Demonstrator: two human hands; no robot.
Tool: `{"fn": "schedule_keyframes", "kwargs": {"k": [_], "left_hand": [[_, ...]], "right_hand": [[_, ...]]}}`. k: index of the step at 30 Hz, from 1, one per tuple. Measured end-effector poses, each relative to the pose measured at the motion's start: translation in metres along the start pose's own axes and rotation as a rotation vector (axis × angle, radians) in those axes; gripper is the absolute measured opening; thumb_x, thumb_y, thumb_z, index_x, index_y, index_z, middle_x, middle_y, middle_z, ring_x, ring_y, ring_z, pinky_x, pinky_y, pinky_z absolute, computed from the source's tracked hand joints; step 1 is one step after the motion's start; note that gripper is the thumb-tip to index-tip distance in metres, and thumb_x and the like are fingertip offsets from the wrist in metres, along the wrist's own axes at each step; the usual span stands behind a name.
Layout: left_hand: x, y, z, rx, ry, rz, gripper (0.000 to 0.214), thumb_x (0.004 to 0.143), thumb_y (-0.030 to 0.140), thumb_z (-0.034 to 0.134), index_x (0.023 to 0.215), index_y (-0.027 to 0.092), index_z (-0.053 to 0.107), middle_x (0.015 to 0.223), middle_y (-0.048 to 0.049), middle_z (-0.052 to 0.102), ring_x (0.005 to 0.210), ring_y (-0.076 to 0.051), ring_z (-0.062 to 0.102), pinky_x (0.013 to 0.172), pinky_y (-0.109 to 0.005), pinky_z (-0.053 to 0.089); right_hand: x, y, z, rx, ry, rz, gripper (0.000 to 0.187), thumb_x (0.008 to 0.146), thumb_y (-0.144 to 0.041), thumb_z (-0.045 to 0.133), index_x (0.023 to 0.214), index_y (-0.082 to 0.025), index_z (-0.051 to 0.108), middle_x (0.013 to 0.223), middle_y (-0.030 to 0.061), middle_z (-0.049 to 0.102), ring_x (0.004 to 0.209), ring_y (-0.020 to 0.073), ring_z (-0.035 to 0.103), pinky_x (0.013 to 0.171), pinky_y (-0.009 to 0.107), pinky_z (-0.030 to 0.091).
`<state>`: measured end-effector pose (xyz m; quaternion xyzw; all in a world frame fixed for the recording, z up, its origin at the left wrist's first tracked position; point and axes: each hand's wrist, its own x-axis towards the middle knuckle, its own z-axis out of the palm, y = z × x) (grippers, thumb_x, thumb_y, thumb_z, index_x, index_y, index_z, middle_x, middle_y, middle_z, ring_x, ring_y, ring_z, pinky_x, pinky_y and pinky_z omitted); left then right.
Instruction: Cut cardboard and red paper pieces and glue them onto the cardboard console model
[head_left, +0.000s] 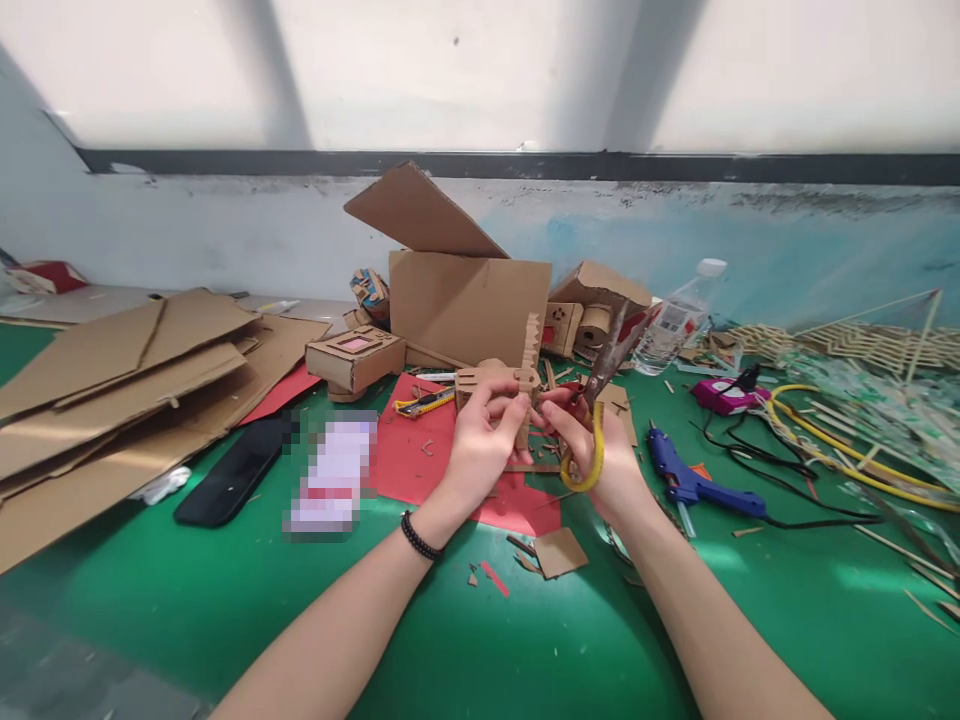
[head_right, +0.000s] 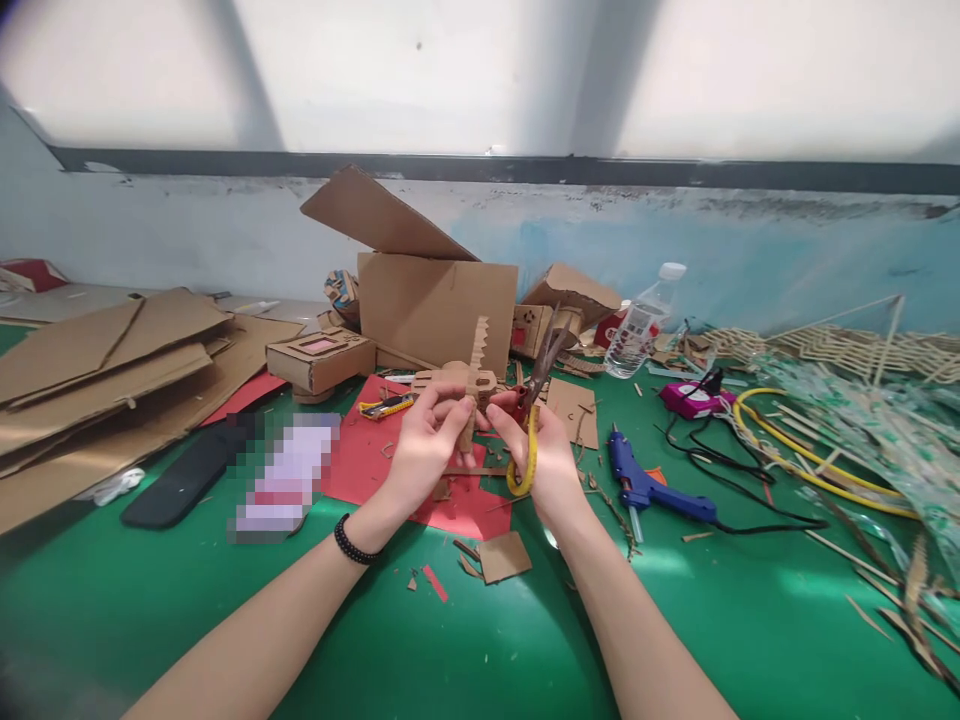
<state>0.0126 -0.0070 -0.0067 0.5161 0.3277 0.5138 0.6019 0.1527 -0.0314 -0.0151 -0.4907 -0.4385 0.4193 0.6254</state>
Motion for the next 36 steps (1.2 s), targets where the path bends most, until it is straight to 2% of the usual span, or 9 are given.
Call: {"fn": "schedule_keyframes", "kwargs": {"k": [6,8,12,16,20,24,28,31,36], "left_hand": [[-0.005,0.0,0.003,0.004,-0.067,-0.107,0.043,0.086,0.052,0.076,0.108,0.021,0.055,0.074,0.0042,0.067,0.053,-0.01,0.061,0.048,-0.023,0.06],[-0.005,0.001,0.002,-0.001,-0.084,-0.109,0.044,0.086,0.052,0.076,0.11,0.022,0.055,0.076,0.0034,0.068,0.057,-0.011,0.063,0.05,-0.023,0.061],[-0.004,0.002,0.001,0.015,-0.115,-0.095,0.046,0.087,0.049,0.077,0.116,0.024,0.053,0.08,0.0039,0.07,0.048,-0.008,0.06,0.046,-0.02,0.055],[-0.001,0.001,-0.001,0.018,-0.122,-0.032,0.044,0.088,0.048,0.076,0.117,0.023,0.054,0.077,0.0029,0.07,0.047,-0.01,0.061,0.042,-0.019,0.049],[0.01,0.003,-0.011,-0.018,-0.064,0.1,0.036,0.088,0.046,0.076,0.106,0.018,0.062,0.071,0.0036,0.064,0.045,-0.009,0.059,0.041,-0.02,0.046],[0.019,0.013,-0.023,-0.065,0.109,0.197,0.031,0.086,0.039,0.078,0.105,0.017,0.065,0.072,0.0038,0.063,0.045,-0.007,0.055,0.039,-0.02,0.044],[0.021,0.021,-0.03,-0.093,0.273,0.299,0.032,0.084,0.037,0.081,0.104,0.019,0.063,0.075,0.004,0.065,0.045,-0.007,0.054,0.04,-0.02,0.045],[0.021,0.022,-0.03,-0.076,0.255,0.282,0.033,0.083,0.039,0.082,0.103,0.018,0.065,0.074,0.0037,0.065,0.044,-0.006,0.053,0.04,-0.019,0.044],[0.018,0.019,-0.027,-0.014,0.139,0.253,0.029,0.085,0.039,0.081,0.101,0.017,0.07,0.067,0.0037,0.064,0.043,-0.007,0.052,0.041,-0.02,0.043]], "right_hand": [[-0.001,0.0,-0.001,-0.015,-0.09,-0.006,0.04,0.081,-0.056,0.08,0.083,-0.02,0.063,0.071,-0.0023,0.057,0.068,0.0149,0.053,0.063,0.028,0.042],[-0.002,0.0,-0.001,-0.015,-0.1,-0.016,0.039,0.083,-0.055,0.078,0.08,-0.02,0.061,0.068,-0.0027,0.055,0.066,0.0145,0.051,0.061,0.028,0.041],[-0.004,0.001,-0.001,-0.008,-0.065,-0.027,0.035,0.086,-0.053,0.075,0.083,-0.022,0.06,0.069,-0.0025,0.056,0.066,0.0154,0.052,0.061,0.028,0.042],[-0.002,0.002,-0.002,-0.013,-0.072,-0.038,0.036,0.085,-0.056,0.075,0.087,-0.022,0.061,0.072,-0.0018,0.058,0.068,0.0166,0.054,0.063,0.029,0.044],[0.002,0.003,-0.008,-0.208,-0.062,-0.019,0.047,0.084,-0.068,0.071,0.086,-0.022,0.063,0.072,-0.001,0.057,0.067,0.017,0.051,0.062,0.03,0.041],[0.001,0.005,-0.013,-0.36,-0.212,-0.049,0.052,0.091,-0.075,0.056,0.092,-0.024,0.064,0.083,0.0037,0.063,0.075,0.0215,0.055,0.068,0.034,0.046],[-0.004,0.01,-0.015,-0.491,-0.415,0.013,0.053,0.094,-0.076,0.049,0.088,-0.025,0.059,0.085,0.0033,0.061,0.076,0.0216,0.053,0.07,0.035,0.046],[-0.006,0.012,-0.016,-0.535,-0.536,0.046,0.056,0.097,-0.077,0.042,0.083,-0.024,0.054,0.081,0.0017,0.055,0.073,0.0202,0.049,0.068,0.034,0.043],[-0.01,0.001,-0.015,-0.471,-0.622,0.052,0.058,0.103,-0.073,0.03,0.082,-0.025,0.053,0.077,0.0011,0.053,0.072,0.0199,0.047,0.07,0.035,0.038]]}}
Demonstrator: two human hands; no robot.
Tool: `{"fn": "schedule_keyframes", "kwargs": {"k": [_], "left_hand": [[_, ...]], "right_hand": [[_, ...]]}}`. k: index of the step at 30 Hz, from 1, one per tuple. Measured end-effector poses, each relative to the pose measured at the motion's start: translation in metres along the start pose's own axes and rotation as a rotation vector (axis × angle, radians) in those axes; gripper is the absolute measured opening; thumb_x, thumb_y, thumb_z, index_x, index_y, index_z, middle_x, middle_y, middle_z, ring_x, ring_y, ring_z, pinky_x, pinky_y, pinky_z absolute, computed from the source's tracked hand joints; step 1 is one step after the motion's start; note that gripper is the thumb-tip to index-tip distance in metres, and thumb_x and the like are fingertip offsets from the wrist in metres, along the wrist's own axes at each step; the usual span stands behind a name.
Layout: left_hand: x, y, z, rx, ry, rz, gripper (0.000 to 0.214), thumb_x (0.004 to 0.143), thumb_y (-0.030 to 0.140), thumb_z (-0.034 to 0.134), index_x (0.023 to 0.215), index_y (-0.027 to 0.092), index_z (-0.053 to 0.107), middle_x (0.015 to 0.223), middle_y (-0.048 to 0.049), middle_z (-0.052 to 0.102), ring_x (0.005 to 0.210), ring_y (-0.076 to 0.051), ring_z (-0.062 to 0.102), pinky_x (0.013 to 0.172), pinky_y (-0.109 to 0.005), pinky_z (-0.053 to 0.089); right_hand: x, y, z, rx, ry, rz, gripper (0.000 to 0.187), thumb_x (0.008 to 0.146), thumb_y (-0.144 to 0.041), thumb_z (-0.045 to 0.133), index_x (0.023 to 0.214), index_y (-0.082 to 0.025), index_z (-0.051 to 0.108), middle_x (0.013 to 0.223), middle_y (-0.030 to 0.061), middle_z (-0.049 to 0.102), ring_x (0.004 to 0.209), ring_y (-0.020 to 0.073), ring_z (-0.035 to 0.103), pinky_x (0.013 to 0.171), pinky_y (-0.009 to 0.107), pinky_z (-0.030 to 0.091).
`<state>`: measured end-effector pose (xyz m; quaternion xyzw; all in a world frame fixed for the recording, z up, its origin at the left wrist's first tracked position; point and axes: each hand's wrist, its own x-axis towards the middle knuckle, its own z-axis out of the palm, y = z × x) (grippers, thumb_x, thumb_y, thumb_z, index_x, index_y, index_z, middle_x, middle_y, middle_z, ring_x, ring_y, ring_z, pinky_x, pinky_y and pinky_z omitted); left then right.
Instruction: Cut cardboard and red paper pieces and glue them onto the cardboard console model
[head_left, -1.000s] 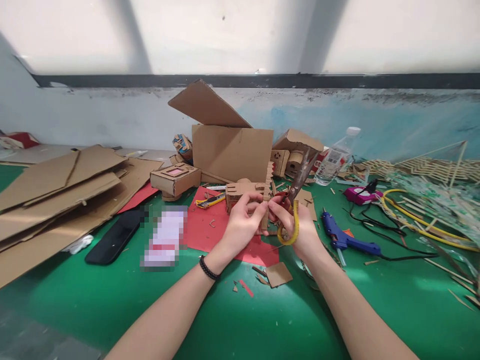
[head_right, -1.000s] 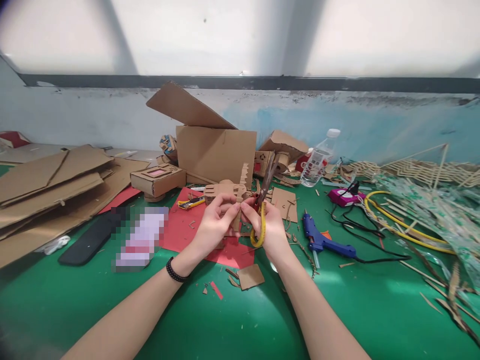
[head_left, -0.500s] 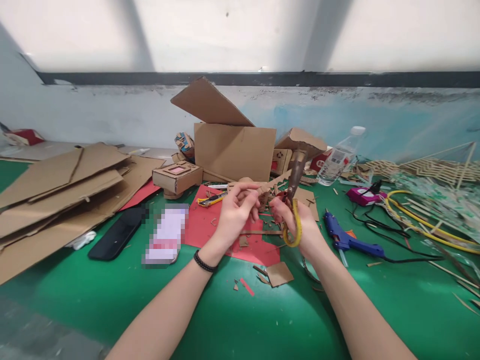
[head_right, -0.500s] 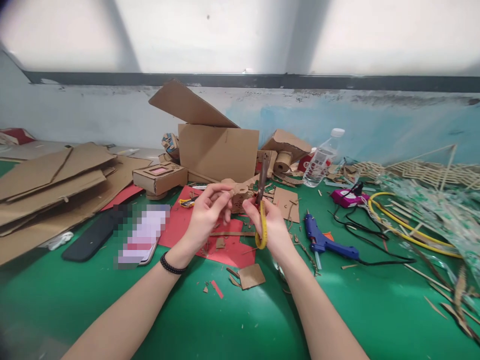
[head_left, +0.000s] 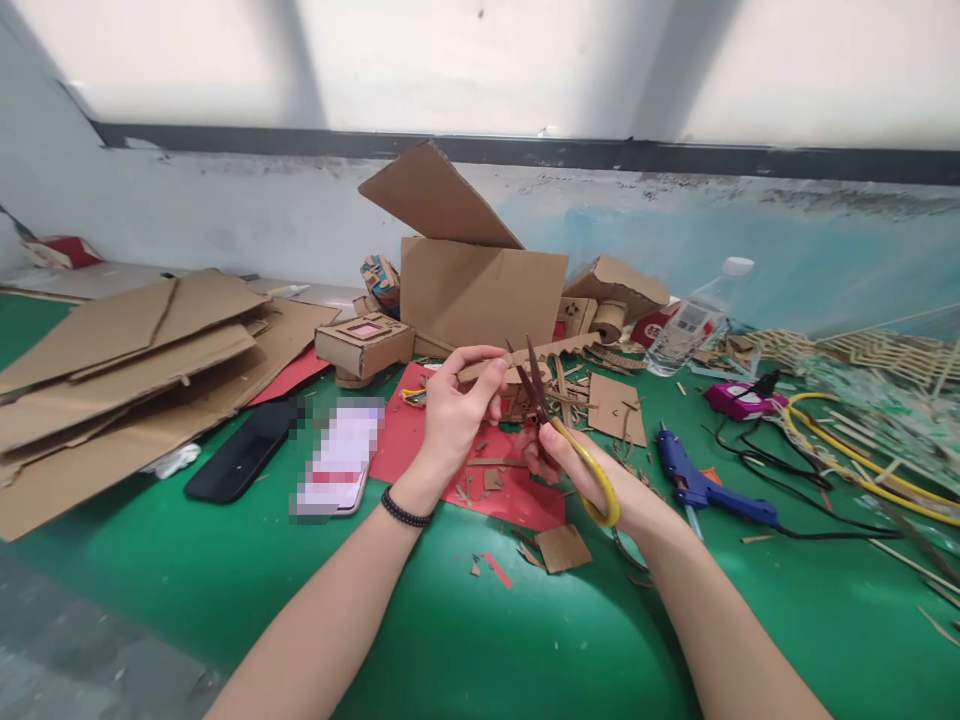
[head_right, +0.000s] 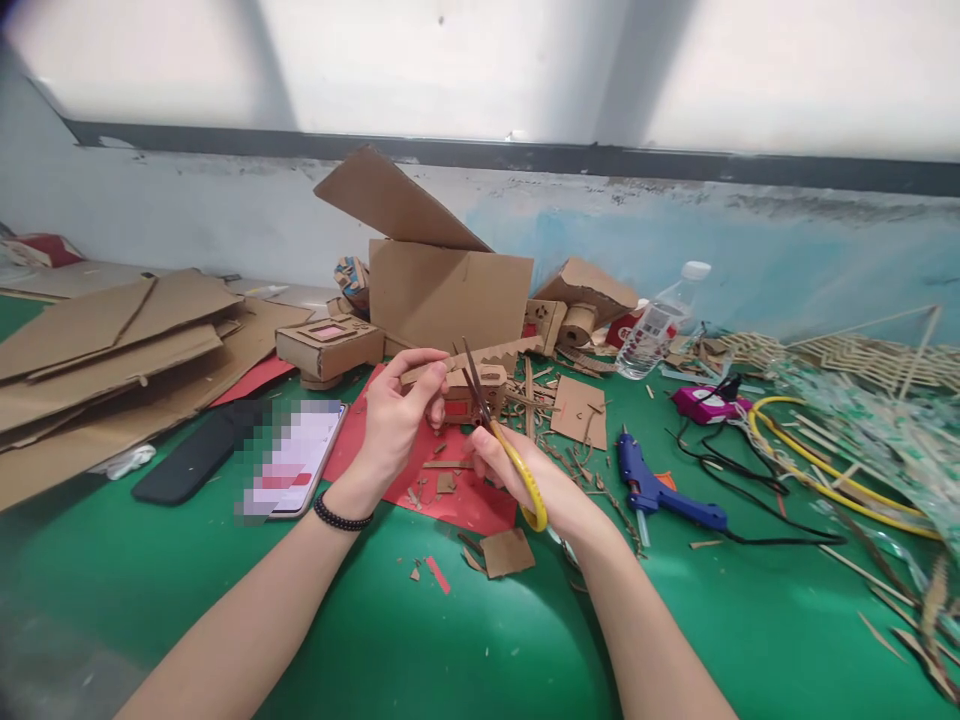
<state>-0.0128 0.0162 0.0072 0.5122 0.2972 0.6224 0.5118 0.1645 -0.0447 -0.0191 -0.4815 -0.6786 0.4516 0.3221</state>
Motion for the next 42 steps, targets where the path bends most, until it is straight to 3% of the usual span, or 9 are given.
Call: {"fn": "schedule_keyframes", "kwargs": {"k": [6,19,27,34,42], "left_hand": [[-0.004,0.001,0.0,0.021,-0.081,-0.014,0.026,0.086,0.037,0.081,0.096,0.019,0.066,0.059,0.0058,0.06,0.042,-0.007,0.051,0.042,-0.019,0.04],[-0.001,-0.001,0.0,0.035,-0.093,0.008,0.026,0.086,0.039,0.08,0.095,0.019,0.066,0.06,0.0053,0.06,0.042,-0.007,0.051,0.043,-0.02,0.04],[-0.001,-0.002,0.0,0.042,-0.095,0.022,0.026,0.086,0.039,0.079,0.095,0.019,0.065,0.059,0.0061,0.059,0.042,-0.007,0.051,0.042,-0.02,0.04],[0.0,-0.004,-0.003,0.068,-0.088,0.01,0.028,0.087,0.043,0.079,0.097,0.021,0.065,0.061,0.0055,0.059,0.043,-0.008,0.052,0.043,-0.021,0.042],[0.0,-0.004,-0.001,0.061,-0.069,-0.003,0.032,0.086,0.045,0.08,0.097,0.021,0.061,0.064,0.006,0.061,0.042,-0.007,0.052,0.043,-0.019,0.043]], "right_hand": [[-0.003,-0.008,-0.001,0.049,-0.034,-0.008,0.06,0.104,-0.072,0.029,0.076,-0.024,0.051,0.072,0.0004,0.05,0.068,0.0189,0.044,0.067,0.034,0.035],[0.001,-0.009,-0.001,-0.021,-0.017,0.027,0.069,0.099,-0.08,0.025,0.061,-0.025,0.041,0.061,-0.0001,0.047,0.059,0.0172,0.043,0.061,0.033,0.035],[0.0,-0.013,0.0,-0.059,-0.011,0.022,0.069,0.099,-0.081,0.024,0.071,-0.024,0.05,0.068,0.0015,0.053,0.065,0.019,0.049,0.064,0.033,0.039],[0.003,-0.017,0.002,-0.038,0.031,0.116,0.069,0.09,-0.09,0.031,0.068,-0.025,0.041,0.059,-0.0013,0.044,0.056,0.0153,0.038,0.052,0.029,0.033],[0.005,-0.018,0.006,0.018,0.088,0.188,0.071,0.081,-0.095,0.041,0.068,-0.025,0.04,0.058,-0.0049,0.036,0.051,0.0114,0.03,0.05,0.028,0.027]]}}
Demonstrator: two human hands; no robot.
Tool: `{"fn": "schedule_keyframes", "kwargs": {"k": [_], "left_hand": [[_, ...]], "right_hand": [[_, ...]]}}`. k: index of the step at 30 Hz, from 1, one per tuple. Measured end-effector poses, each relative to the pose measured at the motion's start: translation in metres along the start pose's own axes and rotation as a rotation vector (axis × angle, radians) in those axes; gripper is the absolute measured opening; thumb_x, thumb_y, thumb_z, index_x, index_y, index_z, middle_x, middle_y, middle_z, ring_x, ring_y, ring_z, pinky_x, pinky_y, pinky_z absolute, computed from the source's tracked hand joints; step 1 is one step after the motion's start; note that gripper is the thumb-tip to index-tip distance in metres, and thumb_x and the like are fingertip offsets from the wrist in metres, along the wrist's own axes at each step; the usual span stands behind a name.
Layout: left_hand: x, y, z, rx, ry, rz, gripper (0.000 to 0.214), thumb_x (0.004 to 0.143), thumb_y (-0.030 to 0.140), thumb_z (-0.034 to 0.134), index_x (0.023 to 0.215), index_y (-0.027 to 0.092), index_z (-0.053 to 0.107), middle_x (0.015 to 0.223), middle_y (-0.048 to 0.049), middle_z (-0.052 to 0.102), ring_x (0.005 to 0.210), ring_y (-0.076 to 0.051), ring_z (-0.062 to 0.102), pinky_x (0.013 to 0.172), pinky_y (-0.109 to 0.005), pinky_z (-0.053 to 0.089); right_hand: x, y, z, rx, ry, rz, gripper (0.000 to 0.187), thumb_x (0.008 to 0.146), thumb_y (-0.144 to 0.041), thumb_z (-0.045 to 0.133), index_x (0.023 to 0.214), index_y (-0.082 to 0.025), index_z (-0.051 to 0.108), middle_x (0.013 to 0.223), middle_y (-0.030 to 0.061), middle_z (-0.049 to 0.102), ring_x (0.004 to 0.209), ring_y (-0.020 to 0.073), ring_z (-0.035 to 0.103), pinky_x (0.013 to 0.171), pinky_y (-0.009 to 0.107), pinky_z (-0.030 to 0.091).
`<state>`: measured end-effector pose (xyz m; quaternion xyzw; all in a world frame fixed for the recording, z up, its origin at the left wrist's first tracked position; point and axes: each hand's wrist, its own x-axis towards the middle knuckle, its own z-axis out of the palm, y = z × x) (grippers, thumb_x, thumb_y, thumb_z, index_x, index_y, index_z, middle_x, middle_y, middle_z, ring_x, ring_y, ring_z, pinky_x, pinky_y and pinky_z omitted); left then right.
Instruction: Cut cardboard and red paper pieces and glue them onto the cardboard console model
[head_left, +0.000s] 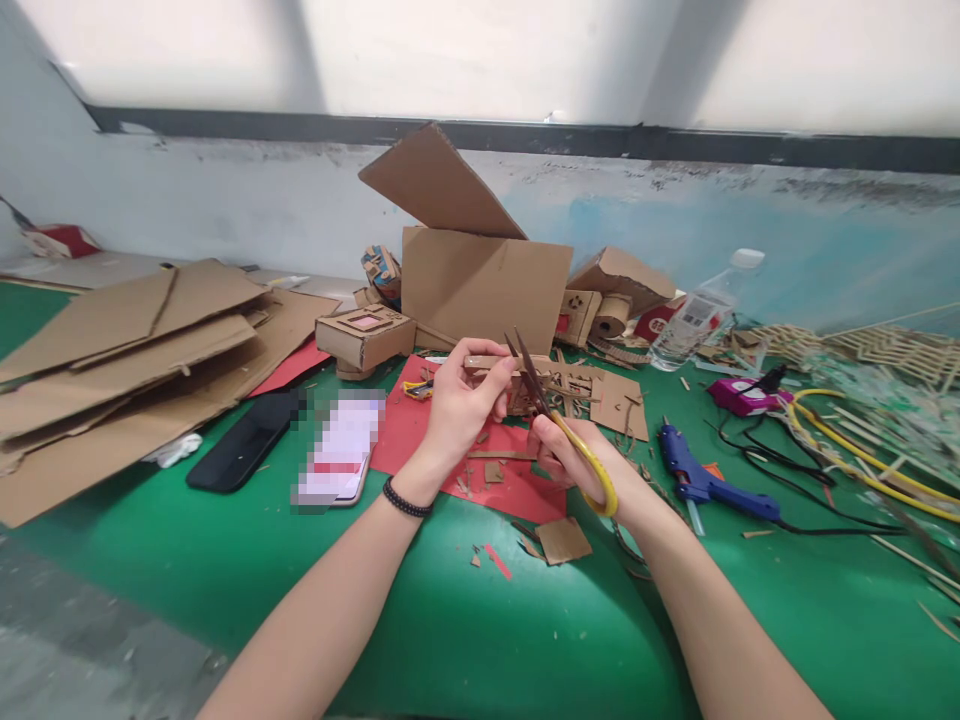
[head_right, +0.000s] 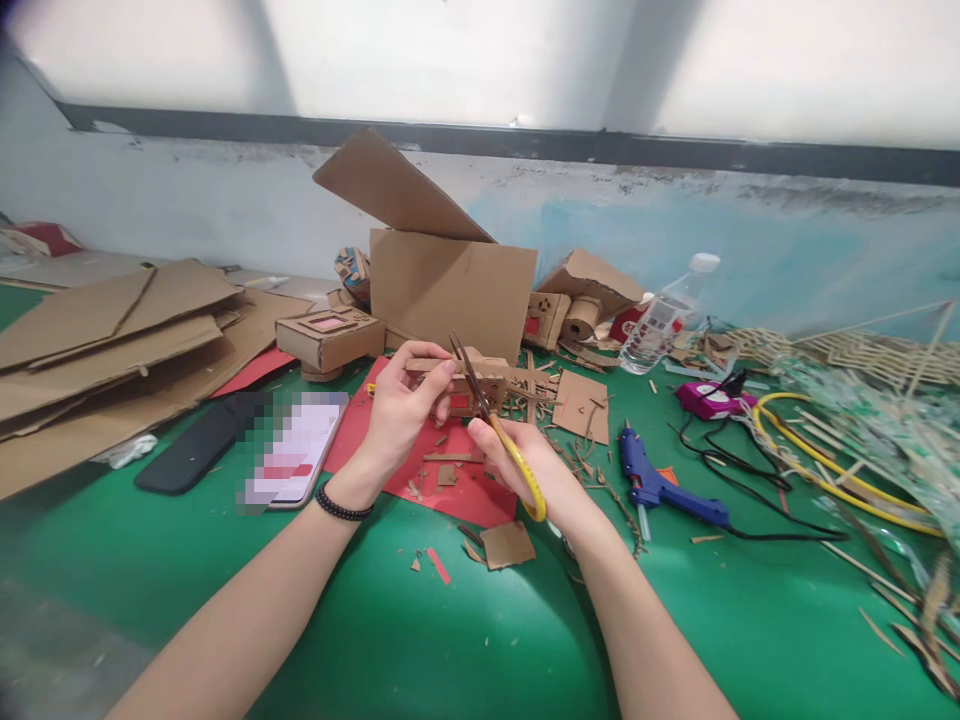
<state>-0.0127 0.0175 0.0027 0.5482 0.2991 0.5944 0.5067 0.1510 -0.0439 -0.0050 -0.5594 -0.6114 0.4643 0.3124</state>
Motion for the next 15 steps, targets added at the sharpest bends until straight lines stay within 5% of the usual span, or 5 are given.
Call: {"fn": "schedule_keyframes", "kwargs": {"k": [15], "left_hand": [[0.002,0.003,-0.001,-0.043,0.064,0.022,0.031,0.085,0.043,0.081,0.095,0.02,0.062,0.064,0.0055,0.062,0.041,-0.007,0.052,0.039,-0.019,0.043]], "right_hand": [[0.0,0.014,0.001,-0.008,-0.095,-0.221,0.065,0.102,-0.077,0.028,0.07,-0.024,0.048,0.066,0.0001,0.053,0.063,0.0176,0.049,0.064,0.034,0.041]]}}
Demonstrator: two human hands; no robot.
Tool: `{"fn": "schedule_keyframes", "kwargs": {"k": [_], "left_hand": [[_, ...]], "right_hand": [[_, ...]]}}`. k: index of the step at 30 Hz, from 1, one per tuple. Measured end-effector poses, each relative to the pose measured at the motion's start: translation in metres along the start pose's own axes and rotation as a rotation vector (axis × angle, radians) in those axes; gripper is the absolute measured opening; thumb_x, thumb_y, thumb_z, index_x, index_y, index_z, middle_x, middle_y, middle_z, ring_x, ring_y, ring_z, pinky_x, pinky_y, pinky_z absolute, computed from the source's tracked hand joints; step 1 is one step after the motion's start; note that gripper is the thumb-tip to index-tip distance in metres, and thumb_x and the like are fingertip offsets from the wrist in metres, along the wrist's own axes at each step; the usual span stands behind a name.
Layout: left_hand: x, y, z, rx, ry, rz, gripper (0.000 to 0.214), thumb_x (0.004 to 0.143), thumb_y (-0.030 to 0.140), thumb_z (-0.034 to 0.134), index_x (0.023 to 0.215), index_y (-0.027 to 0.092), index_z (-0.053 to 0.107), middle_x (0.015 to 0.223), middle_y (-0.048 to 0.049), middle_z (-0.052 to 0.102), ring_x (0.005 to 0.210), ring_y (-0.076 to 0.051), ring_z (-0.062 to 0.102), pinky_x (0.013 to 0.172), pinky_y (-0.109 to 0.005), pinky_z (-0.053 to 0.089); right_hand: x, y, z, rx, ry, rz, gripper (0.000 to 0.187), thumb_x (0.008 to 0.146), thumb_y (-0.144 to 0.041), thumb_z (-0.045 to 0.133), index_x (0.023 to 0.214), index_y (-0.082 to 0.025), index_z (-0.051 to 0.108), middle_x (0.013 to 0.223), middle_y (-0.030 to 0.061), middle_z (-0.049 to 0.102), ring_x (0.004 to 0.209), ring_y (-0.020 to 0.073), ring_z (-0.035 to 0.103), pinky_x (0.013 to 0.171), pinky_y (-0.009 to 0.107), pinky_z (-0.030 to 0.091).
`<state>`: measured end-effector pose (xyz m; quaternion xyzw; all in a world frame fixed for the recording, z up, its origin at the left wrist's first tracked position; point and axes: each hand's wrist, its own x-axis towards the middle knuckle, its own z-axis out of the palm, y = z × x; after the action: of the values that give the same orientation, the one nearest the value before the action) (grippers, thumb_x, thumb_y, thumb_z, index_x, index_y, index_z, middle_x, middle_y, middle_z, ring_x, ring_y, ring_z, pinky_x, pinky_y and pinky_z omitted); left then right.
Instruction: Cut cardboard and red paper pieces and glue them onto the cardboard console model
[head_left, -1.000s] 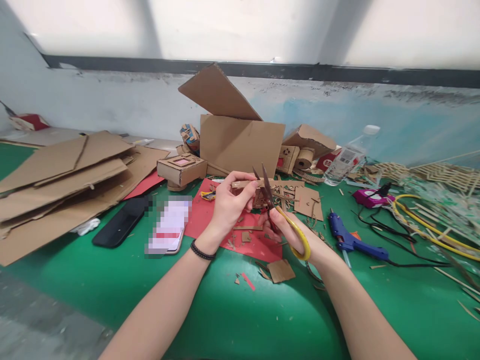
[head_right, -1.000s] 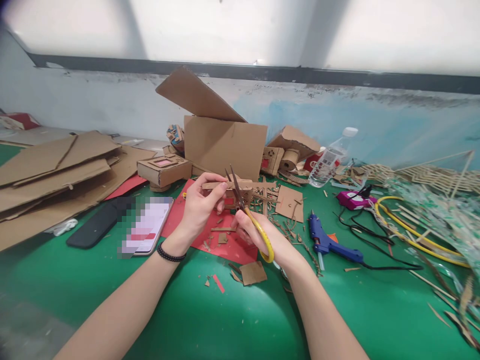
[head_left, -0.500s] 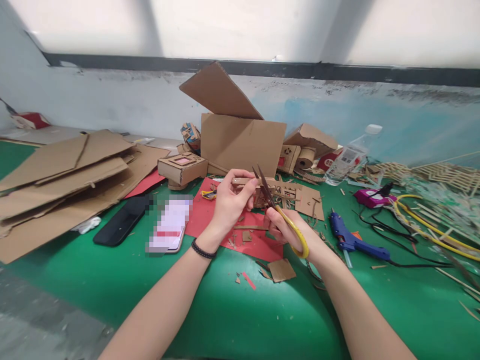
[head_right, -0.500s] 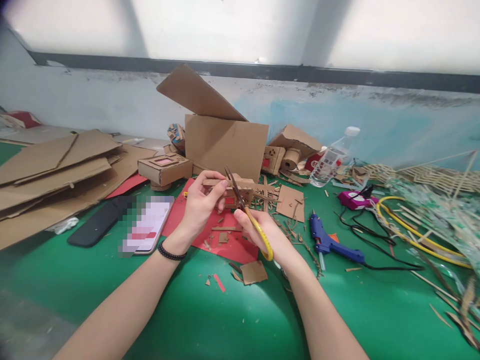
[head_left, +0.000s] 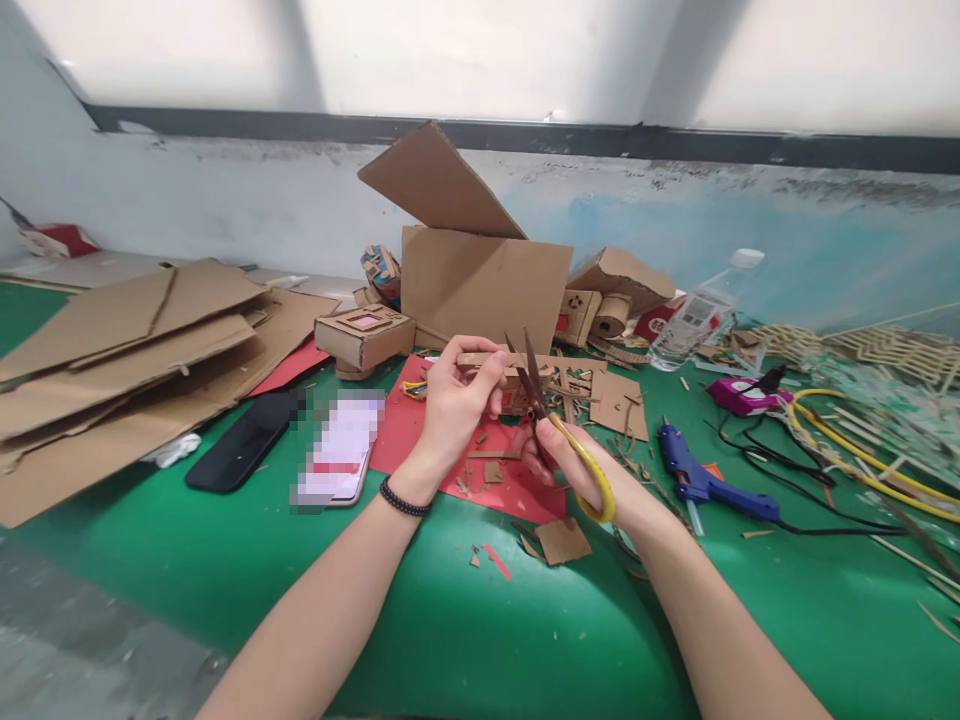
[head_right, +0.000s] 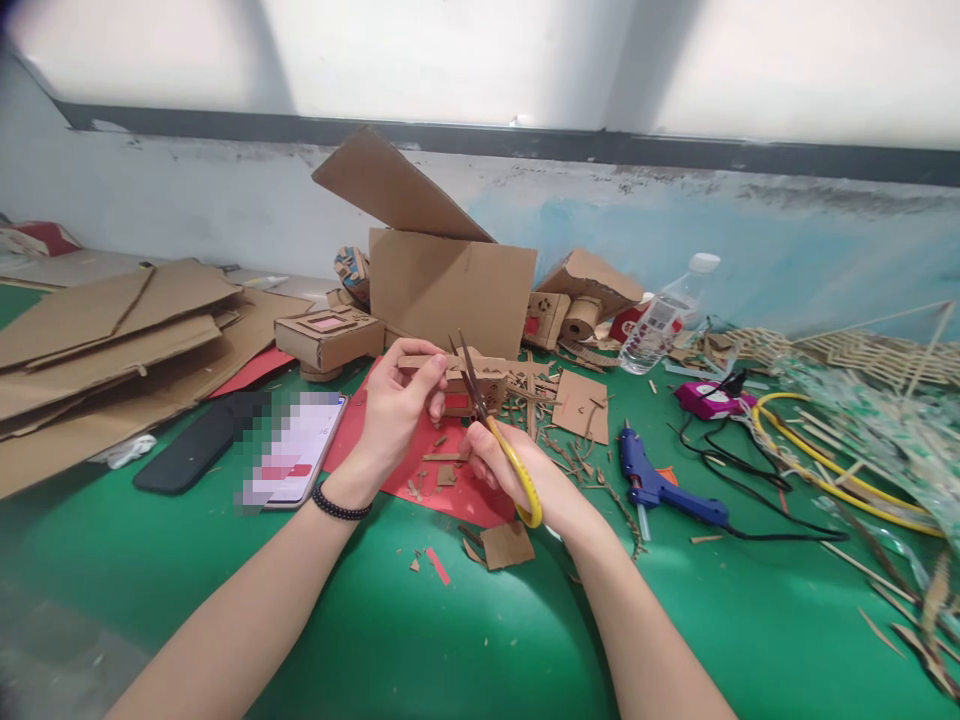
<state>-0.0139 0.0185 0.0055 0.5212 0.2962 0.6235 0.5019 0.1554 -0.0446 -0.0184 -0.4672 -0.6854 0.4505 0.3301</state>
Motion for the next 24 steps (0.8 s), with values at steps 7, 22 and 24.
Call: {"fn": "schedule_keyframes", "kwargs": {"k": [7,22,24], "left_hand": [[-0.003,-0.0005,0.0037,-0.001,-0.035,-0.021,0.032,0.084,0.043,0.082,0.094,0.021,0.062,0.064,0.0051,0.063,0.041,-0.007,0.052,0.041,-0.02,0.043],[-0.0027,0.0011,0.0046,0.007,-0.022,-0.015,0.032,0.084,0.043,0.082,0.094,0.02,0.062,0.064,0.0054,0.063,0.041,-0.006,0.052,0.04,-0.019,0.044],[-0.0024,0.0015,0.0041,0.007,-0.012,-0.019,0.033,0.083,0.044,0.082,0.093,0.019,0.062,0.065,0.0053,0.063,0.04,-0.006,0.052,0.04,-0.019,0.044]], "right_hand": [[-0.0004,-0.0011,-0.0016,-0.002,0.014,0.017,0.066,0.1,-0.079,0.027,0.07,-0.025,0.051,0.065,0.0009,0.055,0.062,0.0192,0.05,0.065,0.036,0.041],[0.0013,-0.0009,-0.0015,-0.03,0.041,0.066,0.066,0.098,-0.082,0.029,0.07,-0.025,0.047,0.063,0.0009,0.051,0.06,0.0182,0.047,0.059,0.033,0.04],[0.0004,-0.0019,-0.0018,-0.038,0.01,0.046,0.066,0.099,-0.081,0.028,0.071,-0.025,0.048,0.066,0.0011,0.052,0.063,0.0186,0.048,0.06,0.033,0.04]]}}
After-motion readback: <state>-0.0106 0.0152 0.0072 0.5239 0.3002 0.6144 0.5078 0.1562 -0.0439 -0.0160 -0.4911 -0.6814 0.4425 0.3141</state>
